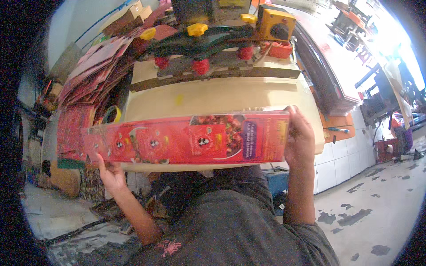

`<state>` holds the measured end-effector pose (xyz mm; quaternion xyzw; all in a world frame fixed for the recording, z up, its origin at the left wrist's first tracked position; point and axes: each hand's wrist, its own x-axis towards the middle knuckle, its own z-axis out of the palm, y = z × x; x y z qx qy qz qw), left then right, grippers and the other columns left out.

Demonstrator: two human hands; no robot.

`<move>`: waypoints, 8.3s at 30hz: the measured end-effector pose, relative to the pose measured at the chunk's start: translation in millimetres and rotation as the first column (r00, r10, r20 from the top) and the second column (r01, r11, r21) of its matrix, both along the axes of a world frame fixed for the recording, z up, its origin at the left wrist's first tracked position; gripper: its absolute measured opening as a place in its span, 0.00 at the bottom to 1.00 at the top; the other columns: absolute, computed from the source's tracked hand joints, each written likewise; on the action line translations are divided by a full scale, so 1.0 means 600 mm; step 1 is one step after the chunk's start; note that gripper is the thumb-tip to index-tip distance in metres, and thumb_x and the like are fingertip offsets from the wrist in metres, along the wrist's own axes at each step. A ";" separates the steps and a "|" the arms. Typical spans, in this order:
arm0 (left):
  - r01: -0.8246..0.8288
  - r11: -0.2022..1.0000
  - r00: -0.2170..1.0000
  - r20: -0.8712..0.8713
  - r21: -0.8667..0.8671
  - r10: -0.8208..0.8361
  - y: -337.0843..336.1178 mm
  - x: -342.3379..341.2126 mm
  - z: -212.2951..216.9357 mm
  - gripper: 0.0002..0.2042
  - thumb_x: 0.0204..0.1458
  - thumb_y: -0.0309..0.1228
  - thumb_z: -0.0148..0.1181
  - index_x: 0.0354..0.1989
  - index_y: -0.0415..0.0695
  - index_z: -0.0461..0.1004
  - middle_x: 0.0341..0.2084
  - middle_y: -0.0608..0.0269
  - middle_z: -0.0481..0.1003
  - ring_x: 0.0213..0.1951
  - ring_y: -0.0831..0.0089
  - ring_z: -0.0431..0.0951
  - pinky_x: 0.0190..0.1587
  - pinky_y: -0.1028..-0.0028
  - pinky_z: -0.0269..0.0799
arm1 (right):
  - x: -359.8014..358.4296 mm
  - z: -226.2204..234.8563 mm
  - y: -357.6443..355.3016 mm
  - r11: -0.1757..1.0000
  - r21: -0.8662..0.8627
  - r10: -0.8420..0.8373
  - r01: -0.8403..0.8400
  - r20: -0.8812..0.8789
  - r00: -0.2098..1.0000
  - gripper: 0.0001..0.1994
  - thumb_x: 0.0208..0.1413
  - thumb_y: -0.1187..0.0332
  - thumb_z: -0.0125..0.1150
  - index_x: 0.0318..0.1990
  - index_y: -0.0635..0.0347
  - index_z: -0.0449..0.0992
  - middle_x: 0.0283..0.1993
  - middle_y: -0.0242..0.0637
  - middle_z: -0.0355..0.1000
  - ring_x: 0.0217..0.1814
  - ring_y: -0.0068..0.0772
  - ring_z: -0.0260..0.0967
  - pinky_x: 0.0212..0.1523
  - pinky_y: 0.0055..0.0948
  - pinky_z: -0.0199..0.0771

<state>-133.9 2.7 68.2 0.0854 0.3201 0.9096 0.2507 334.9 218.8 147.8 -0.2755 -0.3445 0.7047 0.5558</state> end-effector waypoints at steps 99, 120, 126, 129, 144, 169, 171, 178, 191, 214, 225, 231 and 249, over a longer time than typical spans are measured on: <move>-0.533 0.411 0.236 -0.596 -0.740 -0.767 0.263 -0.052 0.050 0.19 0.67 0.37 0.57 0.57 0.34 0.77 0.51 0.46 0.81 0.53 0.66 0.81 0.58 0.71 0.70 | 0.077 -0.076 0.228 0.884 0.441 -0.422 -0.152 0.895 0.142 0.16 0.67 0.63 0.59 0.55 0.63 0.81 0.53 0.49 0.81 0.55 0.34 0.79 0.58 0.32 0.72; -0.469 0.530 0.256 -0.683 -0.707 -0.684 0.267 -0.040 0.053 0.16 0.64 0.39 0.59 0.52 0.42 0.82 0.45 0.46 0.82 0.48 0.57 0.85 0.51 0.68 0.76 | 0.083 -0.076 0.229 0.910 0.385 -0.368 -0.151 0.921 0.131 0.18 0.71 0.63 0.56 0.58 0.68 0.78 0.53 0.45 0.81 0.54 0.28 0.75 0.59 0.28 0.70; -0.467 0.509 0.278 -0.666 -0.723 -0.692 0.261 -0.043 0.049 0.16 0.64 0.38 0.58 0.53 0.43 0.82 0.45 0.48 0.82 0.48 0.57 0.85 0.52 0.68 0.76 | 0.089 -0.086 0.238 0.921 0.354 -0.328 -0.164 0.930 0.167 0.18 0.71 0.63 0.56 0.58 0.68 0.78 0.52 0.44 0.81 0.54 0.27 0.74 0.58 0.28 0.70; -0.505 0.516 0.237 -0.686 -0.692 -0.688 0.258 -0.044 0.045 0.16 0.64 0.38 0.58 0.52 0.43 0.82 0.45 0.47 0.82 0.47 0.56 0.84 0.52 0.67 0.76 | 0.092 -0.094 0.238 0.910 0.378 -0.345 -0.172 0.918 0.194 0.18 0.71 0.63 0.55 0.59 0.68 0.78 0.53 0.43 0.81 0.54 0.27 0.74 0.58 0.28 0.70; -0.518 0.401 0.258 -0.585 -0.755 -0.769 0.264 -0.061 0.041 0.17 0.66 0.34 0.55 0.57 0.35 0.77 0.52 0.43 0.80 0.56 0.61 0.80 0.61 0.68 0.70 | 0.069 -0.071 0.222 0.901 0.418 -0.406 -0.117 0.907 0.115 0.17 0.68 0.63 0.58 0.55 0.68 0.80 0.52 0.48 0.81 0.54 0.34 0.78 0.59 0.32 0.72; -0.381 0.475 0.240 -0.581 -0.793 -0.778 0.263 -0.081 0.030 0.23 0.68 0.44 0.55 0.61 0.36 0.76 0.57 0.49 0.79 0.59 0.66 0.76 0.64 0.69 0.64 | 0.074 -0.074 0.223 0.899 0.437 -0.431 -0.033 0.896 0.107 0.15 0.64 0.59 0.62 0.52 0.55 0.84 0.47 0.48 0.82 0.50 0.46 0.81 0.52 0.37 0.76; -0.390 0.456 0.254 -0.569 -0.800 -0.782 0.263 -0.082 0.030 0.23 0.68 0.43 0.55 0.61 0.36 0.76 0.57 0.49 0.79 0.59 0.67 0.76 0.64 0.69 0.64 | 0.074 -0.073 0.224 0.901 0.432 -0.428 -0.036 0.899 0.089 0.15 0.65 0.59 0.62 0.52 0.55 0.84 0.47 0.48 0.82 0.50 0.46 0.81 0.53 0.37 0.76; -0.379 0.446 0.284 -0.561 -0.811 -0.778 0.260 -0.085 0.027 0.24 0.68 0.44 0.55 0.60 0.34 0.75 0.56 0.49 0.79 0.58 0.66 0.77 0.63 0.69 0.66 | 0.076 -0.079 0.226 0.895 0.445 -0.437 -0.038 0.890 0.128 0.15 0.64 0.59 0.62 0.52 0.56 0.84 0.47 0.48 0.82 0.50 0.45 0.81 0.53 0.36 0.76; -0.387 0.455 0.272 -0.571 -0.802 -0.775 0.269 -0.053 0.044 0.23 0.68 0.43 0.55 0.61 0.37 0.76 0.55 0.51 0.80 0.57 0.68 0.77 0.62 0.70 0.67 | 0.078 -0.076 0.227 0.915 0.403 -0.399 -0.008 0.908 0.129 0.15 0.65 0.64 0.63 0.53 0.65 0.82 0.50 0.47 0.82 0.50 0.33 0.80 0.54 0.30 0.75; -0.504 0.492 0.203 -0.651 -0.710 -0.732 0.264 -0.044 0.040 0.17 0.65 0.37 0.58 0.55 0.37 0.79 0.49 0.44 0.81 0.52 0.61 0.83 0.56 0.70 0.73 | 0.071 -0.065 0.220 0.920 0.383 -0.364 -0.088 0.915 0.175 0.17 0.68 0.64 0.58 0.57 0.67 0.80 0.54 0.46 0.81 0.55 0.28 0.76 0.59 0.29 0.71; -0.431 0.580 0.239 -0.707 -0.691 -0.665 0.252 -0.041 0.048 0.17 0.63 0.41 0.61 0.51 0.41 0.82 0.42 0.45 0.83 0.43 0.62 0.85 0.49 0.70 0.76 | 0.101 -0.089 0.235 0.897 0.418 -0.386 -0.145 0.899 0.206 0.18 0.71 0.64 0.56 0.59 0.68 0.78 0.56 0.46 0.80 0.58 0.29 0.75 0.61 0.28 0.70; -0.404 0.534 0.145 -0.628 -0.743 -0.765 0.222 -0.040 0.083 0.17 0.62 0.40 0.62 0.53 0.43 0.82 0.46 0.46 0.82 0.44 0.63 0.82 0.49 0.70 0.73 | 0.109 -0.083 0.235 0.883 0.403 -0.318 -0.241 0.891 0.323 0.21 0.68 0.59 0.58 0.59 0.65 0.78 0.54 0.44 0.80 0.57 0.30 0.75 0.61 0.28 0.70; -0.354 0.807 -0.145 -0.824 -0.473 -0.547 0.116 0.187 0.042 0.17 0.57 0.28 0.64 0.55 0.40 0.80 0.55 0.53 0.79 0.61 0.55 0.76 0.64 0.58 0.68 | -0.073 -0.051 -0.026 0.688 0.639 -0.535 -0.344 0.767 0.355 0.08 0.57 0.71 0.66 0.42 0.63 0.82 0.42 0.45 0.76 0.46 0.49 0.75 0.49 0.43 0.74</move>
